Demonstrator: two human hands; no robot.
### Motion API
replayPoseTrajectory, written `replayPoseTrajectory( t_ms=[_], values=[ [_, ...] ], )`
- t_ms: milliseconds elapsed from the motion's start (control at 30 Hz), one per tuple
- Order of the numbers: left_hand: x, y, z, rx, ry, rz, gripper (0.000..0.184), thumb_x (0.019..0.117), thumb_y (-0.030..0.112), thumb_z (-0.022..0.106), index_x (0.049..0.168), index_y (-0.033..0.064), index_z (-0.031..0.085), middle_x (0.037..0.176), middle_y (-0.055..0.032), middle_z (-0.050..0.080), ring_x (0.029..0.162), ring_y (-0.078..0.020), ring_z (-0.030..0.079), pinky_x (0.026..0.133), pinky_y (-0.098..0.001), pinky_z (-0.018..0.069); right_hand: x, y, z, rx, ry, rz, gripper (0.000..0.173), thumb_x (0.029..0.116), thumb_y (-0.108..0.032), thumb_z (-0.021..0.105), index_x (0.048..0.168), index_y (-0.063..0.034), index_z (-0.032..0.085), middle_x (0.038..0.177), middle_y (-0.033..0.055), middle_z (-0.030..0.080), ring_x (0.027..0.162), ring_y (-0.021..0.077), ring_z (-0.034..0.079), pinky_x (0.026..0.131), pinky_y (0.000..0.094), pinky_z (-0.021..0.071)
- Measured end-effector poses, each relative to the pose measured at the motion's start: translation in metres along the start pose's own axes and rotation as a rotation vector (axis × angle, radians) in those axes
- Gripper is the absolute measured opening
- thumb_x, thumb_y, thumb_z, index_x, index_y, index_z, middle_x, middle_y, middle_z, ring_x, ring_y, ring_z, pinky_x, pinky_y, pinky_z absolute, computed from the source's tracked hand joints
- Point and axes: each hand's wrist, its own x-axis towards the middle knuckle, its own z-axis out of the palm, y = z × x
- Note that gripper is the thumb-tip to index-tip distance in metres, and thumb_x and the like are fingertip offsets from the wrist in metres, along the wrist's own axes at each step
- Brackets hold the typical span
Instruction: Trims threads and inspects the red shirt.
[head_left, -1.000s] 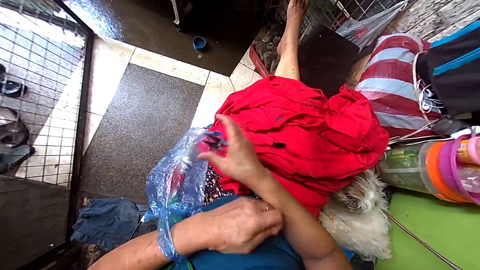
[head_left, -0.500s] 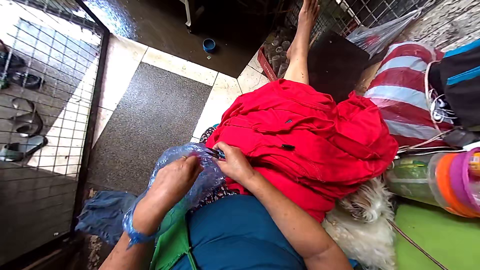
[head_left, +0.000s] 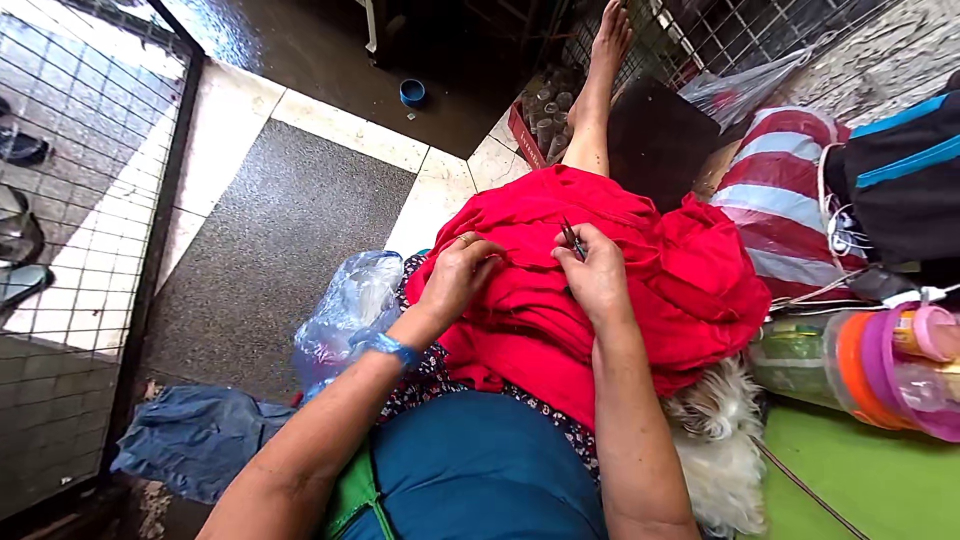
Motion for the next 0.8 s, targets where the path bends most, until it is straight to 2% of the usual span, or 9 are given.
replayPoseTrajectory(
  t_ms=[133,300,400,500,600,667,800],
  values=[
    [0.003,-0.011,0.023,-0.023,0.074,0.064,0.015,0.0946,0.006,0.067,0.104,-0.0030,0.075,0.097,-0.0194,0.072,0.087,-0.0275,0.072,0.083,-0.0379,0.0586,0.001,0.001,0.008,-0.034,0.015,-0.009,0.018,0.0967,-0.001,0.062,0.113,0.0041,0.067,0.101,0.0197,0.071,0.093,0.0300,0.069,0.084,0.0489,0.0534],
    [0.007,-0.009,0.024,0.018,0.031,0.083,0.010,0.0917,0.001,0.067,0.097,-0.0038,0.074,0.090,-0.0206,0.072,0.082,-0.0311,0.072,0.078,-0.0428,0.0590,-0.001,-0.002,0.009,-0.124,0.009,-0.025,0.016,0.0977,-0.003,0.062,0.111,0.0043,0.067,0.101,0.0220,0.070,0.094,0.0361,0.069,0.083,0.0547,0.0526],
    [0.007,-0.010,0.017,-0.022,0.020,0.103,0.011,0.0936,0.002,0.064,0.097,-0.0045,0.073,0.089,-0.0190,0.073,0.082,-0.0282,0.072,0.080,-0.0405,0.0586,-0.001,-0.001,0.010,-0.139,0.013,-0.031,0.017,0.0970,-0.003,0.063,0.112,0.0042,0.067,0.102,0.0221,0.071,0.096,0.0368,0.069,0.083,0.0557,0.0529],
    [0.001,-0.015,0.011,-0.178,0.020,-0.001,0.016,0.0993,0.004,0.058,0.103,-0.0074,0.069,0.094,-0.0169,0.072,0.086,-0.0186,0.070,0.084,-0.0342,0.0573,-0.001,0.000,0.011,-0.135,0.018,-0.031,0.017,0.0969,-0.003,0.063,0.112,0.0042,0.067,0.101,0.0220,0.071,0.094,0.0364,0.069,0.082,0.0553,0.0530],
    [-0.005,-0.018,0.012,-0.386,-0.002,-0.165,0.020,0.1050,0.006,0.048,0.111,-0.0085,0.061,0.103,-0.0150,0.073,0.093,-0.0152,0.074,0.090,-0.0335,0.0600,-0.002,0.001,0.012,-0.149,0.020,-0.040,0.017,0.0970,-0.003,0.063,0.112,0.0043,0.067,0.101,0.0221,0.071,0.093,0.0370,0.069,0.081,0.0559,0.0528],
    [-0.006,-0.018,0.014,-0.528,0.004,-0.267,0.022,0.1080,0.008,0.040,0.114,-0.0060,0.055,0.104,-0.0115,0.073,0.093,-0.0136,0.074,0.087,-0.0328,0.0617,-0.002,0.003,0.012,-0.145,0.031,-0.050,0.017,0.0972,-0.004,0.063,0.111,0.0041,0.068,0.100,0.0217,0.071,0.093,0.0368,0.069,0.080,0.0561,0.0527],
    [-0.006,-0.016,0.011,-0.693,0.073,-0.364,0.020,0.1072,0.011,0.034,0.112,-0.0001,0.050,0.101,-0.0051,0.069,0.090,-0.0124,0.072,0.083,-0.0330,0.0616,-0.001,0.003,0.012,-0.147,0.035,-0.042,0.017,0.0971,-0.004,0.064,0.111,0.0038,0.068,0.100,0.0215,0.071,0.093,0.0365,0.069,0.081,0.0560,0.0527]
  ],
)
